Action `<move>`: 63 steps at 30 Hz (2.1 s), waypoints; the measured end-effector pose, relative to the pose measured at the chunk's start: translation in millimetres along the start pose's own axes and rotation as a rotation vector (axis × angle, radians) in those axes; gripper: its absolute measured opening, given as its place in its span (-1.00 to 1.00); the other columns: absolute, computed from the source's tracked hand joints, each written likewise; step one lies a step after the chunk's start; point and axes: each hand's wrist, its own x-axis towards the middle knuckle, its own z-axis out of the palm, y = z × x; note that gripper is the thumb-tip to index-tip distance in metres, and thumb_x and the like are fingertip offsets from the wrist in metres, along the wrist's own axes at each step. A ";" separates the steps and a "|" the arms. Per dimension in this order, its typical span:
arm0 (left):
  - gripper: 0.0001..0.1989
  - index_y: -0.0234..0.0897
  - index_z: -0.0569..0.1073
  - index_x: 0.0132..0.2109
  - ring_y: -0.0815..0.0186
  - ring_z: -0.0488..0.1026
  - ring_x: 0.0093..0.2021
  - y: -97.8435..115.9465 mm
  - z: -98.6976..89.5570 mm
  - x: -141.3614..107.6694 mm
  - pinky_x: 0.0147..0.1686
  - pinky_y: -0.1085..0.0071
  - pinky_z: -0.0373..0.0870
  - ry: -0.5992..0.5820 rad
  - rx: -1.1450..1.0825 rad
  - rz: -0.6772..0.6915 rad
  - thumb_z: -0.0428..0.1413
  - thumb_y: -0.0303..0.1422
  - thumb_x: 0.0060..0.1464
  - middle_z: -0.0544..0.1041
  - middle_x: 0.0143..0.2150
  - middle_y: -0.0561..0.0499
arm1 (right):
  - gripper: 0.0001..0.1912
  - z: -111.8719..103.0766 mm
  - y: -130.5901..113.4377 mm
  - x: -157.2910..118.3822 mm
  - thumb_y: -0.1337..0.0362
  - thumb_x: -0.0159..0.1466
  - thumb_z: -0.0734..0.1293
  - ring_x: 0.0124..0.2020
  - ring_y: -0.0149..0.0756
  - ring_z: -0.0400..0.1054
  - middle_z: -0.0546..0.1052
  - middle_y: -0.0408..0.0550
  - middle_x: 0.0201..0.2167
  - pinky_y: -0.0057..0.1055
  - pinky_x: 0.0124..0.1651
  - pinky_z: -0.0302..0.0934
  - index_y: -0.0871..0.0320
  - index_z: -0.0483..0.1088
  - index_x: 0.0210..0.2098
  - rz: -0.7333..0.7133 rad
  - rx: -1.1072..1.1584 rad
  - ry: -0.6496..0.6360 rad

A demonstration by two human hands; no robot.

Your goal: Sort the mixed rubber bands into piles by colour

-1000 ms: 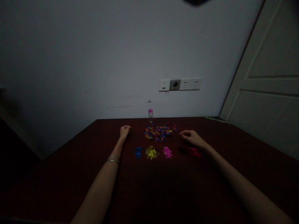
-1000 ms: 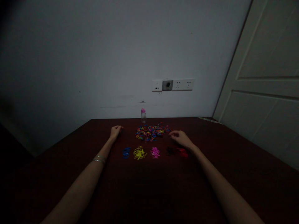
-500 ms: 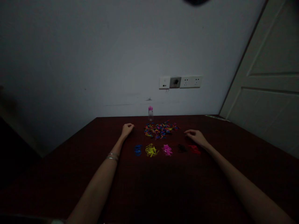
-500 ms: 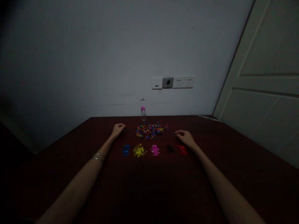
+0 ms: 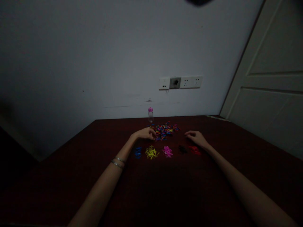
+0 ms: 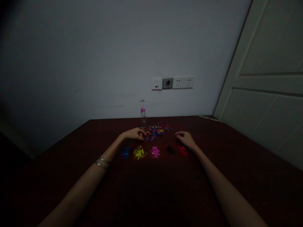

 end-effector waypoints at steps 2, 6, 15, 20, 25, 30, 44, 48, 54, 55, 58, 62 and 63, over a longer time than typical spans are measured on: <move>-0.57 -0.36 0.48 -0.13 0.43 0.31 -0.52 1.6 7.7 2.2 -0.49 0.53 0.15 -0.021 0.056 -0.005 0.21 -0.34 -0.25 0.43 -0.54 0.11 | -0.73 0.0 -0.7 0.0 0.25 0.04 0.22 -0.28 -0.23 0.41 0.56 -0.05 -0.36 -0.37 -0.18 0.23 0.17 0.50 -0.34 0.001 -0.003 0.002; -0.60 -0.34 0.46 -0.13 0.44 0.29 -0.51 0.9 13.9 4.9 -0.51 0.54 0.13 0.006 0.138 0.004 0.20 -0.33 -0.21 0.39 -0.51 0.11 | -0.76 0.2 -2.4 -0.8 0.27 0.04 0.23 -0.28 -0.24 0.41 0.57 -0.06 -0.36 -0.38 -0.16 0.24 0.16 0.50 -0.35 0.021 0.006 0.001; -0.71 -0.35 0.46 -0.22 0.45 0.28 -0.50 -5.6 15.6 9.9 -0.53 0.56 0.12 0.028 0.208 0.031 0.19 -0.35 -0.17 0.36 -0.50 0.11 | -0.73 0.5 1.0 0.8 0.26 0.05 0.22 -0.27 -0.24 0.41 0.56 -0.04 -0.33 -0.38 -0.15 0.22 0.18 0.49 -0.34 0.006 -0.006 -0.015; -0.74 -0.35 0.47 -0.25 0.45 0.26 -0.52 -4.8 15.8 9.3 -0.53 0.55 0.11 0.032 0.197 0.041 0.18 -0.36 -0.18 0.36 -0.52 0.11 | -0.74 -0.2 -0.5 0.1 0.27 0.05 0.22 -0.27 -0.23 0.41 0.56 -0.04 -0.34 -0.38 -0.17 0.23 0.18 0.50 -0.34 0.004 -0.008 -0.014; -0.75 -0.34 0.47 -0.24 0.44 0.26 -0.51 -3.4 15.6 7.6 -0.53 0.54 0.11 0.025 0.191 0.047 0.15 -0.36 -0.15 0.35 -0.51 0.10 | -0.76 -0.5 -2.3 -0.3 0.28 0.04 0.23 -0.25 -0.23 0.41 0.57 -0.06 -0.34 -0.38 -0.16 0.23 0.15 0.50 -0.36 0.008 -0.006 -0.008; -0.76 -0.34 0.46 -0.24 0.45 0.26 -0.52 -3.9 15.9 6.6 -0.53 0.55 0.11 0.037 0.188 0.052 0.12 -0.38 -0.14 0.36 -0.51 0.10 | -0.77 0.2 -1.1 -0.2 0.28 0.05 0.23 -0.25 -0.22 0.42 0.57 -0.06 -0.34 -0.36 -0.14 0.23 0.14 0.50 -0.36 -0.001 -0.003 0.002; -0.82 -0.36 0.48 -0.35 0.46 0.26 -0.54 -3.9 11.4 4.7 -0.54 0.55 0.11 0.075 0.107 0.022 0.11 -0.37 -0.17 0.35 -0.56 0.11 | -0.75 -0.8 -3.7 -0.9 0.28 0.04 0.22 -0.29 -0.23 0.42 0.57 -0.05 -0.34 -0.37 -0.18 0.24 0.15 0.51 -0.37 0.012 0.005 -0.012; -0.86 -0.37 0.50 -0.41 0.45 0.26 -0.54 -3.1 3.8 1.0 -0.52 0.54 0.11 0.093 0.117 0.010 0.10 -0.41 -0.18 0.38 -0.58 0.09 | -0.74 -0.5 -1.2 0.1 0.27 0.05 0.22 -0.31 -0.24 0.42 0.57 -0.06 -0.36 -0.38 -0.21 0.23 0.15 0.51 -0.35 0.004 -0.014 -0.010; -0.80 -0.35 0.52 -0.34 0.45 0.24 -0.57 -12.5 4.4 2.9 -0.56 0.52 0.09 0.065 0.145 0.009 0.10 -0.46 -0.21 0.36 -0.60 0.12 | -0.74 -0.2 0.9 0.7 0.25 0.05 0.22 -0.29 -0.21 0.41 0.57 -0.04 -0.34 -0.34 -0.17 0.23 0.16 0.51 -0.35 0.010 -0.011 -0.019; -0.79 -0.35 0.52 -0.33 0.45 0.24 -0.57 -13.2 5.2 3.4 -0.56 0.53 0.09 0.067 0.151 0.010 0.10 -0.46 -0.21 0.35 -0.60 0.12 | -0.74 -0.1 0.7 0.6 0.25 0.05 0.22 -0.28 -0.21 0.41 0.57 -0.03 -0.34 -0.34 -0.17 0.23 0.16 0.50 -0.35 0.014 -0.010 -0.022; -0.80 -0.34 0.52 -0.32 0.45 0.24 -0.56 -13.0 6.2 4.1 -0.55 0.53 0.10 0.073 0.167 0.014 0.11 -0.46 -0.20 0.35 -0.60 0.12 | -0.74 0.2 0.2 0.4 0.25 0.05 0.22 -0.27 -0.21 0.41 0.56 -0.03 -0.34 -0.34 -0.16 0.22 0.16 0.50 -0.35 0.022 0.003 -0.022; -0.83 -0.34 0.52 -0.35 0.45 0.25 -0.55 -12.4 6.0 3.9 -0.54 0.54 0.10 0.062 0.170 0.014 0.10 -0.46 -0.19 0.36 -0.58 0.11 | -0.74 0.1 0.4 0.4 0.24 0.06 0.22 -0.26 -0.21 0.41 0.56 -0.04 -0.31 -0.35 -0.16 0.21 0.15 0.50 -0.35 0.014 0.001 -0.032; -0.83 -0.34 0.52 -0.36 0.45 0.25 -0.55 -13.0 6.1 4.0 -0.54 0.54 0.11 0.061 0.169 0.012 0.09 -0.46 -0.19 0.36 -0.58 0.11 | -0.74 0.0 0.5 0.5 0.24 0.06 0.22 -0.26 -0.21 0.41 0.56 -0.04 -0.31 -0.35 -0.16 0.21 0.15 0.50 -0.35 0.014 -0.005 -0.033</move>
